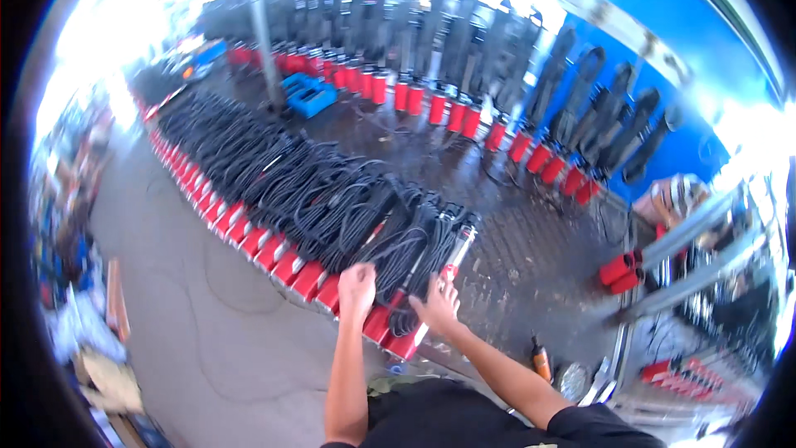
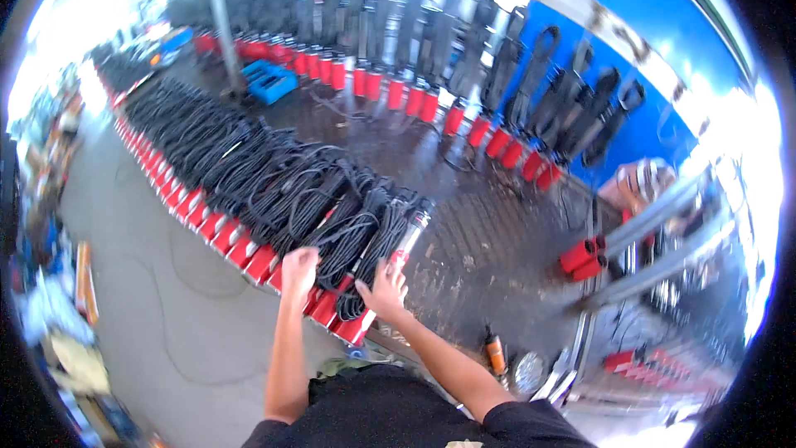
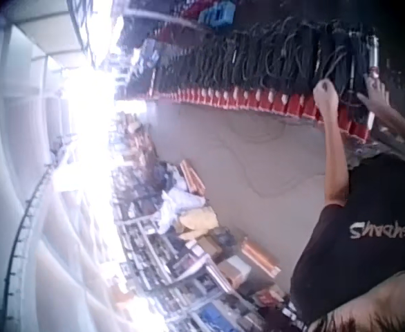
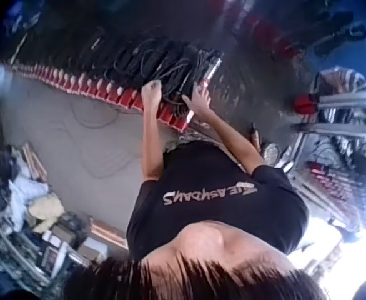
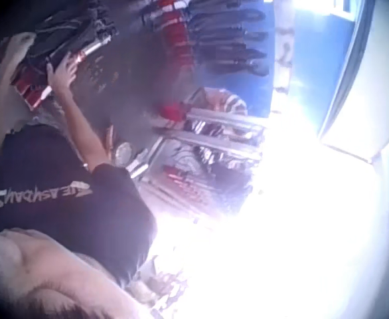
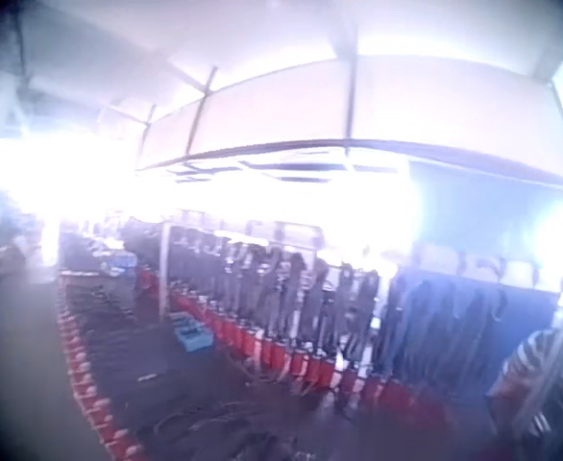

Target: The person assembles water pumps by using a pneumatic screwdriver to secure components, attaching cables, and fitting red caps onto the pump bodies at a workshop bench.

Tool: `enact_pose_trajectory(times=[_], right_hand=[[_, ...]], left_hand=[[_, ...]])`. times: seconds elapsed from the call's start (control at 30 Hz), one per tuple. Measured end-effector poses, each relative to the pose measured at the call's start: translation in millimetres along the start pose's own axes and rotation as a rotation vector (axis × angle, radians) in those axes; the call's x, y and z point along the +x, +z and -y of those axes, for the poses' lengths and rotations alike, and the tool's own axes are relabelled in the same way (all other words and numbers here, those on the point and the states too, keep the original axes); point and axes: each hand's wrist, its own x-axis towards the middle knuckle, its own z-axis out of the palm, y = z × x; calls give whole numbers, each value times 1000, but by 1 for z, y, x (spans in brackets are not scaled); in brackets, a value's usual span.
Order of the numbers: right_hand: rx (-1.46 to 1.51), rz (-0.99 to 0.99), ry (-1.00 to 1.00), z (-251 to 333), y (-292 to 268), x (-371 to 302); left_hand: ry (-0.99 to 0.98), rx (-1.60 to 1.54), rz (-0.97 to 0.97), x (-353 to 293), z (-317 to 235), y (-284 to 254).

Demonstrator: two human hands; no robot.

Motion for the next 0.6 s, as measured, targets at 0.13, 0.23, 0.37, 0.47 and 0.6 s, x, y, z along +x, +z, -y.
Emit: enact_pose_trajectory(times=[0.13, 0.23, 0.37, 0.47, 0.6], right_hand=[[-30, -64, -361, -15, -6, 1], [101, -427, -148, -87, -30, 42], [-86, -273, 335, -200, -43, 79], [-37, -177, 291, -180, -54, 101], [-101, -7, 365, -184, -47, 113]], left_hand=[[288, 336, -118, -39, 61, -40], [114, 161, -71, -74, 52, -48], [38, 372, 89, -83, 34, -48], [12, 133, 241, -74, 22, -32], [112, 176, 456, -58, -29, 21]])
